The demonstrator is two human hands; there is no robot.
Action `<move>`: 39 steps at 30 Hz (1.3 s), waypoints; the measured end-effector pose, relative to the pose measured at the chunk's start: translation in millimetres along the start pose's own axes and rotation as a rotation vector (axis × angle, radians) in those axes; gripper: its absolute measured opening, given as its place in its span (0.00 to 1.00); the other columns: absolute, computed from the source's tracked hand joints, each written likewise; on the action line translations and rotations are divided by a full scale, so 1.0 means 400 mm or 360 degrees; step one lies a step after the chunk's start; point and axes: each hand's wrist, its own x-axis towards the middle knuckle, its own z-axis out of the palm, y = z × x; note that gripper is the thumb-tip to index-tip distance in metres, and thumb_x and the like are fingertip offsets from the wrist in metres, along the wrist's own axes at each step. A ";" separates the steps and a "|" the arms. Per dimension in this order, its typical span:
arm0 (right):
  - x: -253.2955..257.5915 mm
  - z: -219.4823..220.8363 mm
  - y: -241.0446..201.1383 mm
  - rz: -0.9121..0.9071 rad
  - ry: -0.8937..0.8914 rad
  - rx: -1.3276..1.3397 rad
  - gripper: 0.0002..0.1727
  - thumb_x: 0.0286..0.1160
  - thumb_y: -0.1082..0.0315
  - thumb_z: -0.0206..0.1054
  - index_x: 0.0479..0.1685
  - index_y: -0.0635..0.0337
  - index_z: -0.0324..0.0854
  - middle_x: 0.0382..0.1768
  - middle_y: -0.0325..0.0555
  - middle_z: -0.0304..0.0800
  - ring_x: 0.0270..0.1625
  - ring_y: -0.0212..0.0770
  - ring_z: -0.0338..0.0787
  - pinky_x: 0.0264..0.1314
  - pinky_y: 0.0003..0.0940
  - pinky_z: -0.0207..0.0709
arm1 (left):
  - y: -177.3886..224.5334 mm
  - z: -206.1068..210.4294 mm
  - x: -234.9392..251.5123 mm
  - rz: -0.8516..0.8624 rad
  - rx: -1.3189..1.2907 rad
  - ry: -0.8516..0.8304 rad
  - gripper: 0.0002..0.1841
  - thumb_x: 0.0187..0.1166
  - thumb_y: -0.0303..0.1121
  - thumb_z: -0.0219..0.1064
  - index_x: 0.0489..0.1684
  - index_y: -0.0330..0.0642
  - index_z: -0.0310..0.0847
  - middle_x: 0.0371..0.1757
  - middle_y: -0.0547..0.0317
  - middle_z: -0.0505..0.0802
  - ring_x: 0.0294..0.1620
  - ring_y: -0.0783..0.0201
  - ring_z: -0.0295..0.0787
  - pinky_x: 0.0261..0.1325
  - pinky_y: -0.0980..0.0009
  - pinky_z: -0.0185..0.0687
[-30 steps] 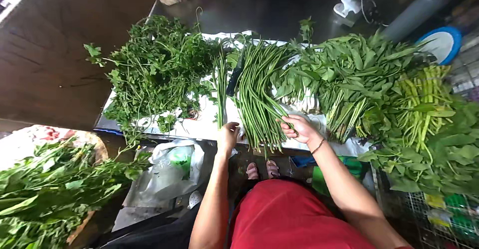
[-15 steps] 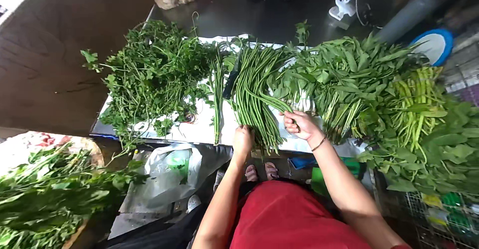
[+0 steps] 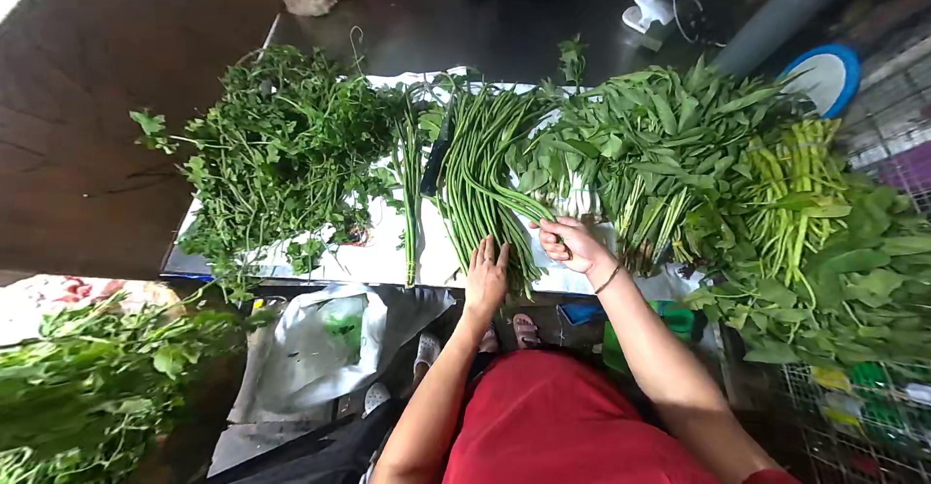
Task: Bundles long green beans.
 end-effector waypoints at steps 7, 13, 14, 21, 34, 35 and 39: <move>0.013 -0.001 0.009 0.0009 -0.0002 -0.0029 0.17 0.95 0.62 0.47 0.60 0.63 0.78 0.19 0.32 0.70 0.12 0.22 0.65 0.13 0.14 0.61 | -0.034 0.022 -0.037 0.0002 -0.0214 0.0246 0.23 0.87 0.29 0.52 0.79 0.35 0.76 0.86 0.40 0.73 0.90 0.45 0.63 0.91 0.52 0.55; 0.024 0.009 0.028 0.0033 -0.0049 -0.0034 0.17 0.96 0.63 0.46 0.59 0.64 0.78 0.18 0.32 0.69 0.13 0.22 0.65 0.14 0.14 0.61 | -0.008 -0.029 -0.006 -0.0148 -0.0285 0.0274 0.18 0.87 0.40 0.59 0.56 0.35 0.90 0.70 0.41 0.86 0.77 0.43 0.77 0.80 0.48 0.70; 0.025 0.012 0.033 0.0047 -0.0048 -0.0030 0.17 0.95 0.63 0.46 0.59 0.64 0.77 0.18 0.32 0.69 0.13 0.22 0.65 0.14 0.14 0.61 | 0.006 -0.048 0.011 -0.0232 -0.0275 0.0235 0.21 0.86 0.46 0.62 0.52 0.35 0.90 0.67 0.40 0.87 0.74 0.41 0.79 0.77 0.46 0.72; 0.026 0.022 0.054 0.0117 0.0008 -0.0042 0.16 0.94 0.63 0.49 0.60 0.64 0.78 0.20 0.32 0.70 0.14 0.22 0.65 0.14 0.14 0.60 | 0.046 -0.098 0.107 -0.0525 -0.0100 -0.0047 0.22 0.79 0.49 0.66 0.52 0.38 0.90 0.68 0.40 0.86 0.72 0.37 0.78 0.71 0.39 0.72; 0.010 0.065 0.143 -0.0005 0.0476 -0.0762 0.13 0.87 0.66 0.63 0.57 0.69 0.79 0.40 0.48 0.83 0.40 0.35 0.82 0.45 0.31 0.77 | 0.057 -0.111 0.056 -0.0653 -0.1407 -0.0168 0.20 0.91 0.42 0.57 0.60 0.32 0.83 0.53 0.38 0.91 0.57 0.46 0.89 0.66 0.45 0.80; 0.007 0.068 0.145 0.0012 0.0469 -0.0758 0.17 0.88 0.66 0.62 0.64 0.71 0.78 0.54 0.56 0.86 0.52 0.41 0.86 0.57 0.38 0.80 | 0.058 -0.104 0.052 -0.0622 -0.1451 -0.0143 0.19 0.90 0.41 0.57 0.59 0.31 0.83 0.52 0.39 0.91 0.55 0.47 0.89 0.65 0.47 0.81; -0.001 0.077 0.143 0.0218 0.0433 -0.0617 0.16 0.92 0.63 0.56 0.67 0.65 0.72 0.39 0.48 0.83 0.28 0.35 0.84 0.26 0.29 0.80 | 0.045 -0.109 0.021 -0.0486 -0.1434 -0.0199 0.16 0.89 0.36 0.59 0.63 0.34 0.83 0.55 0.42 0.92 0.57 0.52 0.90 0.67 0.51 0.81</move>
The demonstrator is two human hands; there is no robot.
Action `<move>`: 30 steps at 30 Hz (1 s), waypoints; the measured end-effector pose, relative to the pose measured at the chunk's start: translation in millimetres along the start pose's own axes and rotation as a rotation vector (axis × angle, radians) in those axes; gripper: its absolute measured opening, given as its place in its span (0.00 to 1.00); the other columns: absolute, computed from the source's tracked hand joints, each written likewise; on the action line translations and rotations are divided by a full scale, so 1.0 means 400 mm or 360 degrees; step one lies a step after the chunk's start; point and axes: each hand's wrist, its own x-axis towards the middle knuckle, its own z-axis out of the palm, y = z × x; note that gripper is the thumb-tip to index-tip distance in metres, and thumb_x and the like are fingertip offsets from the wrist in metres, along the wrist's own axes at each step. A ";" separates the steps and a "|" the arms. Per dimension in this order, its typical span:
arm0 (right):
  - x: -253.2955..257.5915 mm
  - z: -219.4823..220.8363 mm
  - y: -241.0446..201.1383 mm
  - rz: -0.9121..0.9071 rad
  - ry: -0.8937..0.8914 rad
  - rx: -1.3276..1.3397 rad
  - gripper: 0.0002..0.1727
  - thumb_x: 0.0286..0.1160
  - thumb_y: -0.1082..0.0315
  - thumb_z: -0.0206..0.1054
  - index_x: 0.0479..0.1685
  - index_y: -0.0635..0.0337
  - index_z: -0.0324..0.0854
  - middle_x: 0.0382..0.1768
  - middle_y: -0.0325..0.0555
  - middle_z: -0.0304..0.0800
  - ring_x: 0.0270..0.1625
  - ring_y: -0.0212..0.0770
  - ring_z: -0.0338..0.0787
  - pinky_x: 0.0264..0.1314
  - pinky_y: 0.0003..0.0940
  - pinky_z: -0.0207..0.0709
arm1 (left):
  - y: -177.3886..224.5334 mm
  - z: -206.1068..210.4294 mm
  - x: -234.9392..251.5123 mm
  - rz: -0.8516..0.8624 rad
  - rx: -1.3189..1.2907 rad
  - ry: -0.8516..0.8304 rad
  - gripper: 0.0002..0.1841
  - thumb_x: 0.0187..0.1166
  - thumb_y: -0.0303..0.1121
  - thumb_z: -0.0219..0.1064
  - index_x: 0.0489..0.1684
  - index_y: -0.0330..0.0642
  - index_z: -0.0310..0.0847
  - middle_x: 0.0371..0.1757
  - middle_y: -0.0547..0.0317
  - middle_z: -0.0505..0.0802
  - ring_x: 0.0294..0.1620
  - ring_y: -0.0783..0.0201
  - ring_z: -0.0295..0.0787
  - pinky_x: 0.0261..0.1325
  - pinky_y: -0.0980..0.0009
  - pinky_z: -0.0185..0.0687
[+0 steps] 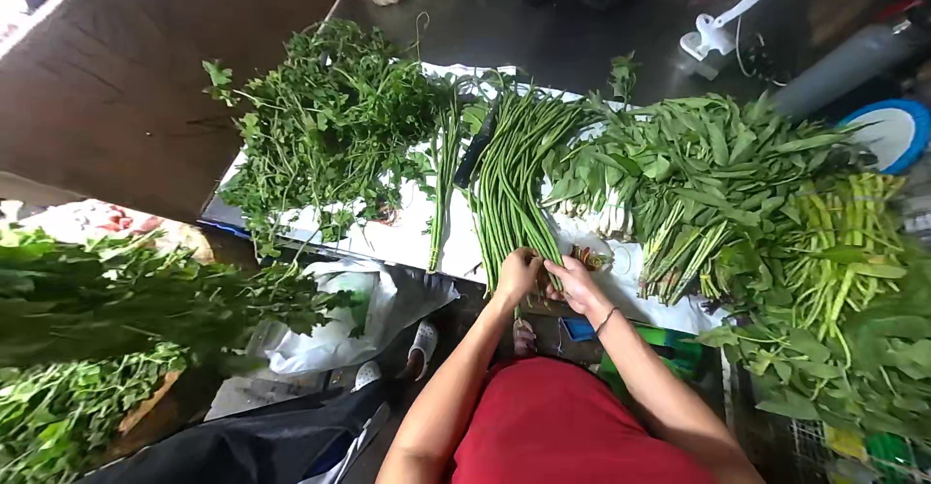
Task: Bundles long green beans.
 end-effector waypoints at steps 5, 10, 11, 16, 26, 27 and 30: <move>-0.004 -0.037 -0.017 0.0034 -0.0213 0.0311 0.14 0.95 0.65 0.50 0.62 0.65 0.73 0.24 0.35 0.72 0.15 0.25 0.67 0.15 0.17 0.63 | -0.061 -0.097 -0.018 -0.0024 0.0330 0.0354 0.16 0.86 0.34 0.61 0.65 0.37 0.84 0.61 0.40 0.91 0.63 0.44 0.89 0.69 0.42 0.80; -0.013 -0.053 -0.048 0.0014 -0.0326 0.0563 0.14 0.95 0.65 0.48 0.59 0.66 0.74 0.22 0.35 0.72 0.14 0.23 0.67 0.14 0.15 0.62 | -0.132 -0.163 -0.002 -0.0144 0.0509 0.0492 0.16 0.84 0.33 0.62 0.64 0.38 0.85 0.60 0.39 0.91 0.62 0.41 0.88 0.67 0.39 0.80; -0.016 -0.054 -0.057 0.0004 -0.0340 0.0598 0.14 0.95 0.65 0.48 0.58 0.66 0.74 0.21 0.35 0.72 0.13 0.23 0.67 0.14 0.14 0.63 | -0.135 -0.164 -0.002 -0.0147 0.0522 0.0473 0.16 0.84 0.34 0.62 0.64 0.39 0.85 0.59 0.39 0.91 0.62 0.41 0.89 0.67 0.39 0.81; -0.014 -0.073 -0.102 -0.0109 -0.0385 0.0632 0.16 0.96 0.63 0.45 0.57 0.65 0.75 0.20 0.33 0.71 0.13 0.22 0.66 0.15 0.13 0.62 | -0.124 -0.140 -0.009 -0.0100 0.0648 0.0518 0.16 0.83 0.35 0.64 0.65 0.40 0.84 0.60 0.40 0.90 0.60 0.40 0.88 0.64 0.39 0.82; -0.006 -0.070 -0.119 -0.0192 -0.0410 0.0623 0.16 0.96 0.61 0.46 0.59 0.62 0.76 0.21 0.33 0.72 0.13 0.22 0.65 0.13 0.14 0.62 | -0.033 0.007 0.061 0.0308 0.1151 0.0342 0.19 0.85 0.32 0.61 0.71 0.38 0.81 0.72 0.37 0.83 0.71 0.37 0.81 0.65 0.41 0.82; -0.007 -0.068 -0.117 -0.0190 -0.0413 0.0634 0.16 0.96 0.61 0.46 0.59 0.62 0.76 0.21 0.34 0.72 0.13 0.22 0.65 0.13 0.14 0.62 | -0.020 0.014 0.075 0.0205 0.1207 0.0349 0.22 0.85 0.35 0.62 0.75 0.37 0.78 0.74 0.37 0.82 0.71 0.36 0.81 0.63 0.41 0.83; -0.010 -0.068 -0.109 -0.0193 -0.0438 0.0667 0.15 0.95 0.62 0.46 0.56 0.62 0.76 0.20 0.33 0.70 0.12 0.22 0.65 0.13 0.13 0.61 | 0.002 0.020 0.107 0.0070 0.1283 0.0378 0.21 0.80 0.33 0.66 0.69 0.34 0.79 0.71 0.35 0.81 0.67 0.33 0.83 0.54 0.39 0.86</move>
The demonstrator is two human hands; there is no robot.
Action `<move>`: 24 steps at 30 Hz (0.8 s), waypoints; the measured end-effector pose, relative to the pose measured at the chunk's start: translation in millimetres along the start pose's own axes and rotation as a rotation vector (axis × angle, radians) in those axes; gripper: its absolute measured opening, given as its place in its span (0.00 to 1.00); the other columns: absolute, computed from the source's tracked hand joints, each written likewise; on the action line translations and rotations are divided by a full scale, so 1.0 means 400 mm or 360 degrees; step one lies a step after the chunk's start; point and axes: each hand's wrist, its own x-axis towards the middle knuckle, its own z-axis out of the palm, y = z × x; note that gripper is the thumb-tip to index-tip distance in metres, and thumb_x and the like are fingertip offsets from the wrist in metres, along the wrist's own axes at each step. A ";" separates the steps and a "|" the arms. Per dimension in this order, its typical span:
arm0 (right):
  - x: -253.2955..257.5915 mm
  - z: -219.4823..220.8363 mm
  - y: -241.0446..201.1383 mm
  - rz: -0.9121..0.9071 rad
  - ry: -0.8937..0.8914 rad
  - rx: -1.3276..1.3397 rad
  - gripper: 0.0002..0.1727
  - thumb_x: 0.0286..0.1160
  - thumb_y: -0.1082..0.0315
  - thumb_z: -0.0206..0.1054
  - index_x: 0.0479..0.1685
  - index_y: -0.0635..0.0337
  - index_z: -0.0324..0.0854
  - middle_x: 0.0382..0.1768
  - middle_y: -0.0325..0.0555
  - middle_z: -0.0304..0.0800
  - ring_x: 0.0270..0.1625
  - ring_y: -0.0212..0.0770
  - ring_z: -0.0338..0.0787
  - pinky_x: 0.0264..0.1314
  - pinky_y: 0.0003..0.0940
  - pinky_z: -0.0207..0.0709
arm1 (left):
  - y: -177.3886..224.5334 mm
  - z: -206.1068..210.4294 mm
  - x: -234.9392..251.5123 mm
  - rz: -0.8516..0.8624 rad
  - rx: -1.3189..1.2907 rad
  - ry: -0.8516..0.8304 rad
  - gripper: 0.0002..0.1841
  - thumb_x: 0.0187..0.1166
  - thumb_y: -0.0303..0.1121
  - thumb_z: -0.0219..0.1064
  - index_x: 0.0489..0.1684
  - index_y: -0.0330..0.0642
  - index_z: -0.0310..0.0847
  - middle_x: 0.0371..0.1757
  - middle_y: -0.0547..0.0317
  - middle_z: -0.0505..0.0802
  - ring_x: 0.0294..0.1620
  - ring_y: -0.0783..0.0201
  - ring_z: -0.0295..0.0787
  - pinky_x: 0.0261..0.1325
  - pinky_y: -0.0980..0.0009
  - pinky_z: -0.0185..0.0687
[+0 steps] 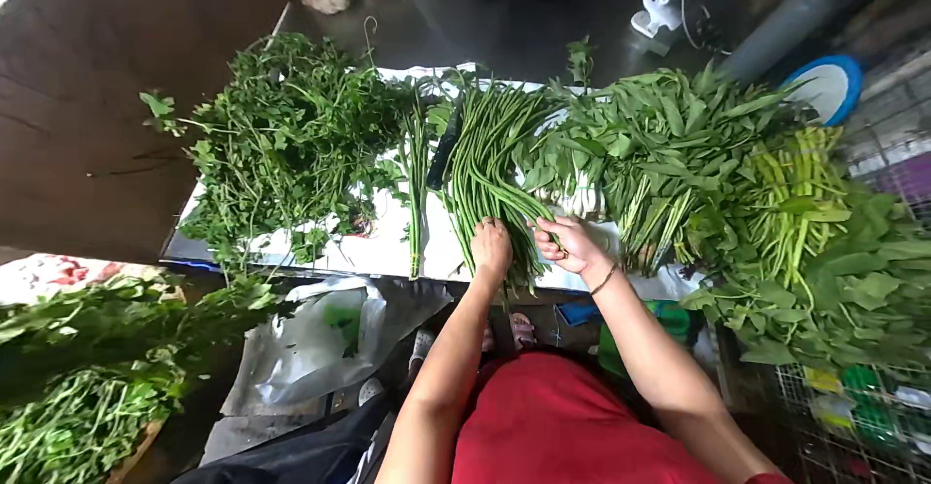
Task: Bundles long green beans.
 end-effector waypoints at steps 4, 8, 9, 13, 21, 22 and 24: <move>-0.003 -0.006 0.005 0.0002 0.0013 0.0028 0.16 0.96 0.62 0.46 0.57 0.62 0.75 0.20 0.33 0.71 0.13 0.22 0.67 0.13 0.13 0.62 | -0.006 -0.018 0.021 -0.0073 -0.0196 -0.0047 0.16 0.78 0.34 0.68 0.61 0.37 0.85 0.74 0.34 0.80 0.70 0.33 0.80 0.58 0.36 0.84; -0.004 -0.020 0.010 -0.0027 0.0100 -0.0016 0.16 0.96 0.63 0.46 0.56 0.63 0.76 0.21 0.34 0.73 0.15 0.24 0.71 0.17 0.15 0.67 | -0.027 -0.093 -0.005 -0.0135 -0.0960 -0.0169 0.18 0.84 0.43 0.67 0.54 0.35 0.87 0.52 0.37 0.91 0.52 0.41 0.89 0.56 0.39 0.81; -0.003 -0.020 0.013 -0.0030 0.0154 -0.0029 0.15 0.95 0.63 0.47 0.55 0.63 0.77 0.21 0.35 0.75 0.17 0.26 0.74 0.20 0.17 0.71 | -0.035 -0.102 -0.016 -0.0146 -0.1162 -0.0214 0.17 0.84 0.44 0.67 0.51 0.36 0.87 0.43 0.42 0.91 0.41 0.49 0.86 0.47 0.48 0.81; -0.002 0.001 0.048 0.0001 0.0350 -0.0043 0.12 0.94 0.65 0.52 0.56 0.64 0.76 0.32 0.43 0.84 0.32 0.35 0.87 0.42 0.30 0.86 | -0.055 -0.076 -0.032 -0.0180 -0.1769 -0.0415 0.10 0.84 0.36 0.68 0.41 0.36 0.84 0.27 0.60 0.85 0.22 0.71 0.75 0.29 0.73 0.75; -0.027 0.059 0.123 0.0199 0.0484 -0.0088 0.21 0.95 0.63 0.50 0.79 0.63 0.63 0.59 0.58 0.82 0.46 0.48 0.92 0.43 0.43 0.90 | -0.050 -0.022 -0.075 -0.0073 -0.1665 -0.0370 0.08 0.80 0.30 0.71 0.42 0.32 0.86 0.35 0.51 0.93 0.34 0.62 0.91 0.47 0.61 0.89; -0.029 0.063 0.130 0.0219 0.0491 -0.0083 0.21 0.96 0.62 0.49 0.80 0.63 0.62 0.58 0.58 0.83 0.43 0.47 0.92 0.40 0.41 0.90 | -0.051 -0.018 -0.076 -0.0062 -0.1613 -0.0369 0.08 0.80 0.31 0.71 0.43 0.32 0.86 0.36 0.51 0.93 0.35 0.62 0.91 0.48 0.60 0.89; -0.028 0.062 0.143 0.0254 0.0522 -0.0131 0.21 0.96 0.60 0.49 0.79 0.61 0.62 0.49 0.54 0.84 0.32 0.42 0.89 0.31 0.34 0.86 | -0.050 -0.013 -0.076 -0.0032 -0.1507 -0.0392 0.09 0.81 0.31 0.70 0.46 0.32 0.87 0.37 0.50 0.94 0.37 0.62 0.93 0.50 0.59 0.90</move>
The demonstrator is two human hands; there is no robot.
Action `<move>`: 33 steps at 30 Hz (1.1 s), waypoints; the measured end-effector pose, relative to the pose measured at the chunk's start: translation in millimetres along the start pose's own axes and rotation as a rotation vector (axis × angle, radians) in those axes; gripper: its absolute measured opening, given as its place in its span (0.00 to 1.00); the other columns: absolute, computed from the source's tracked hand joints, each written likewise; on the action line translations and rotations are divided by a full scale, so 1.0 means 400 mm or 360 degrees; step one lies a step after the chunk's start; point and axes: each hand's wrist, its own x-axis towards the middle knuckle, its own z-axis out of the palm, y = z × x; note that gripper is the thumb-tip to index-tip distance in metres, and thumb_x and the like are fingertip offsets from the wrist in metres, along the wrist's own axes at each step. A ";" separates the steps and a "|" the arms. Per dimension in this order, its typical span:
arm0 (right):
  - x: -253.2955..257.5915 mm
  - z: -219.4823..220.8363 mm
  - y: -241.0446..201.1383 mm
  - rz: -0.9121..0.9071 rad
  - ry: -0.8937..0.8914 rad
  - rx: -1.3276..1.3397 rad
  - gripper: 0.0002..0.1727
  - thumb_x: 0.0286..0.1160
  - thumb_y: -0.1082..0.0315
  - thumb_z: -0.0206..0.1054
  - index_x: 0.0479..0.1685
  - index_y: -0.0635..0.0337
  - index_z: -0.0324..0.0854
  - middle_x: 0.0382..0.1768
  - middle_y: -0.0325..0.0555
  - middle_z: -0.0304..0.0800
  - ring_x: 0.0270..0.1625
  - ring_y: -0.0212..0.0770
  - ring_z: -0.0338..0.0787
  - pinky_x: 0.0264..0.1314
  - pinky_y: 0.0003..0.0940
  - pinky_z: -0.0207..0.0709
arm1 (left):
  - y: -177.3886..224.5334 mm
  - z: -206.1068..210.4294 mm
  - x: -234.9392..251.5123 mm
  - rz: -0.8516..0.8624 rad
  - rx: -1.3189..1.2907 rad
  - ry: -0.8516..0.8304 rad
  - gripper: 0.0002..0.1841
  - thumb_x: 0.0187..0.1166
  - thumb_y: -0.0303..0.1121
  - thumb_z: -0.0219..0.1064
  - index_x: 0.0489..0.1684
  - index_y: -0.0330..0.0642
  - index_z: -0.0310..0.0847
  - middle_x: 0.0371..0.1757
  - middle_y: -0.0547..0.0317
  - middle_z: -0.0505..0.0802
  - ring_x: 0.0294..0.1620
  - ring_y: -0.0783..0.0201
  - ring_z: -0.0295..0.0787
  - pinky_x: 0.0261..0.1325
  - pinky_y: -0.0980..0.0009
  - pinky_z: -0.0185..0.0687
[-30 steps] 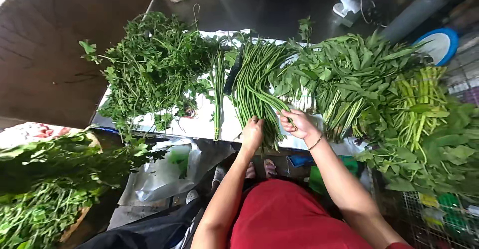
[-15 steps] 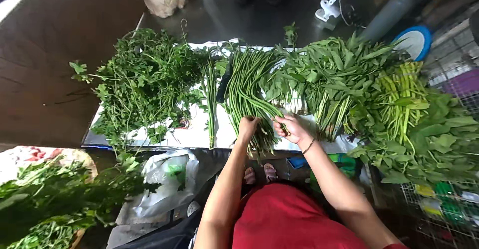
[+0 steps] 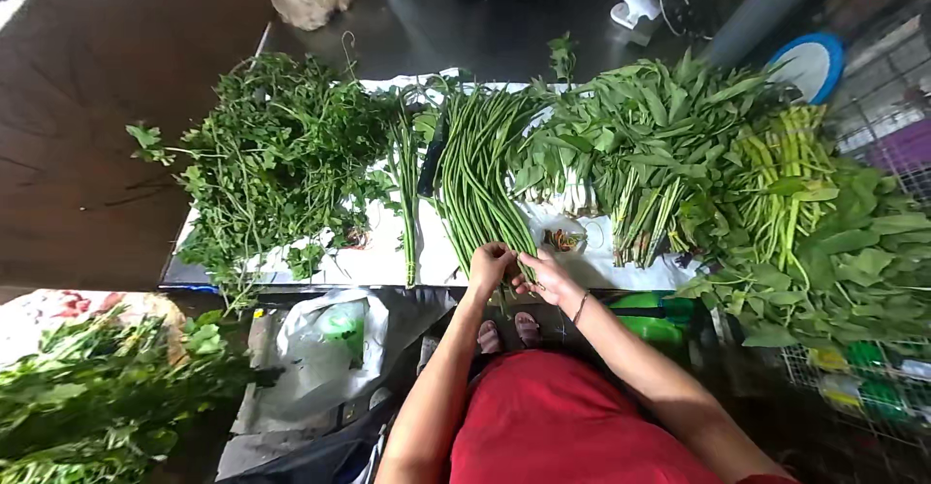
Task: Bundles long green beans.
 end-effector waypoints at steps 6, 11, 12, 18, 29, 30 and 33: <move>-0.002 -0.021 -0.029 -0.0006 -0.0152 -0.0502 0.21 0.95 0.61 0.52 0.79 0.56 0.58 0.33 0.40 0.74 0.18 0.27 0.68 0.17 0.21 0.62 | 0.035 -0.004 -0.051 0.0193 0.0871 0.0047 0.23 0.82 0.29 0.62 0.76 0.34 0.76 0.68 0.37 0.87 0.71 0.44 0.84 0.76 0.47 0.76; -0.082 -0.011 -0.254 -0.0367 -0.0161 -0.1733 0.26 0.95 0.58 0.50 0.84 0.64 0.63 0.52 0.62 0.86 0.50 0.53 0.87 0.59 0.51 0.80 | 0.067 -0.051 -0.061 0.0398 0.1022 0.0229 0.36 0.77 0.30 0.69 0.89 0.37 0.60 0.78 0.33 0.78 0.76 0.38 0.78 0.77 0.46 0.75; -0.098 -0.015 -0.303 -0.0513 -0.0104 -0.1820 0.26 0.95 0.57 0.51 0.83 0.63 0.67 0.53 0.66 0.88 0.53 0.60 0.89 0.62 0.59 0.80 | 0.071 -0.064 -0.056 0.0438 0.1024 0.0233 0.37 0.77 0.31 0.70 0.88 0.36 0.60 0.77 0.33 0.79 0.76 0.38 0.78 0.78 0.46 0.75; -0.364 0.020 -0.584 -0.1355 -0.0037 -0.1833 0.17 0.94 0.61 0.54 0.67 0.63 0.76 0.29 0.47 0.80 0.25 0.41 0.78 0.31 0.40 0.75 | 0.102 -0.128 -0.074 0.0601 0.0736 0.0415 0.31 0.79 0.34 0.69 0.82 0.32 0.69 0.72 0.33 0.82 0.70 0.43 0.84 0.73 0.50 0.79; -0.724 -0.149 -0.516 -0.2713 -0.0475 -0.2253 0.19 0.91 0.57 0.55 0.71 0.53 0.80 0.43 0.44 0.92 0.41 0.31 0.90 0.44 0.25 0.83 | 0.359 -0.199 -0.479 0.2210 -0.0320 0.1392 0.12 0.88 0.47 0.56 0.60 0.63 0.81 0.55 0.80 0.89 0.59 0.75 0.85 0.64 0.73 0.81; -0.744 -0.152 -0.525 -0.2579 -0.0786 -0.2435 0.18 0.89 0.63 0.56 0.71 0.57 0.80 0.38 0.50 0.91 0.34 0.39 0.89 0.35 0.31 0.82 | 0.371 -0.202 -0.518 0.2276 -0.0282 0.1369 0.13 0.87 0.51 0.57 0.59 0.64 0.81 0.54 0.82 0.88 0.57 0.77 0.84 0.61 0.76 0.80; -0.733 -0.117 -0.523 -0.2178 -0.1548 -0.2595 0.16 0.89 0.73 0.53 0.67 0.63 0.82 0.27 0.50 0.82 0.20 0.45 0.80 0.20 0.38 0.74 | 0.388 -0.195 -0.582 0.2122 -0.0095 0.0870 0.19 0.86 0.60 0.54 0.62 0.64 0.80 0.54 0.82 0.89 0.57 0.78 0.85 0.60 0.78 0.80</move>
